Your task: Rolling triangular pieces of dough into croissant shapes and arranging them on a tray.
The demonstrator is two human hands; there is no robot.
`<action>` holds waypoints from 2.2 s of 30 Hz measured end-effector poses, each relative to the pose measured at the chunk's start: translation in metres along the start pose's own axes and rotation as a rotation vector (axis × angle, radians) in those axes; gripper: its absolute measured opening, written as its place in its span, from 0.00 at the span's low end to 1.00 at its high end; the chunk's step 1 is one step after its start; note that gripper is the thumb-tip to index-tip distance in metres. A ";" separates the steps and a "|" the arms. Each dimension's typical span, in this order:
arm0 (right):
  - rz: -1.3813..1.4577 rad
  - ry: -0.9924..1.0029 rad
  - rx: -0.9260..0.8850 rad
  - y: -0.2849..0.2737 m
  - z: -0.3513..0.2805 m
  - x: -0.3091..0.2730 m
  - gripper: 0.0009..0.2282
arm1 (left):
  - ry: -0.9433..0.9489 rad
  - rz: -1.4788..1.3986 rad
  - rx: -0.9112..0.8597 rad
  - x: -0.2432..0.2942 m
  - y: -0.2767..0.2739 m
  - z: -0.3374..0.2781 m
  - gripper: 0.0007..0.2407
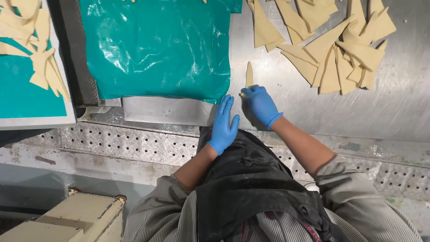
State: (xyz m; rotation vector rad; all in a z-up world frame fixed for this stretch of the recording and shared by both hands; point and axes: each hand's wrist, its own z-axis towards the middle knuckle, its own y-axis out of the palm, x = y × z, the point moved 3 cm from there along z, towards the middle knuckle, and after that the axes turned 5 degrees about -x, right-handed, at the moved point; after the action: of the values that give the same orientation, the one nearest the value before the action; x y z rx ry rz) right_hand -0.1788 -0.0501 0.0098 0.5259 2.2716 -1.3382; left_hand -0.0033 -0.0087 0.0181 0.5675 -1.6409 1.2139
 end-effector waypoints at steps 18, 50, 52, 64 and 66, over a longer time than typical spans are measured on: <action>1.743 0.012 -0.197 -0.122 -0.114 -0.031 0.23 | -0.307 -0.707 -0.296 0.117 -0.065 0.044 0.12; 1.725 -0.088 -0.224 -0.124 -0.115 -0.049 0.23 | -0.279 -0.732 -0.101 0.134 -0.076 0.045 0.09; 1.707 -0.087 -0.247 -0.120 -0.106 -0.050 0.22 | -0.271 -0.706 -0.077 0.129 -0.086 0.049 0.08; 1.715 -0.096 -0.245 -0.098 0.009 -0.124 0.24 | -0.263 -0.559 0.005 0.072 -0.178 0.095 0.08; 1.715 -0.065 -0.260 -0.083 0.041 -0.131 0.21 | -0.256 -0.568 0.029 0.029 -0.188 0.099 0.07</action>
State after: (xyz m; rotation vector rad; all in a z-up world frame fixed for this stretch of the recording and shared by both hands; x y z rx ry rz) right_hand -0.1072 -0.1366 0.1237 1.6627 1.0333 -0.1312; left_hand 0.0934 -0.1668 0.1257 1.1548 -1.5174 0.7661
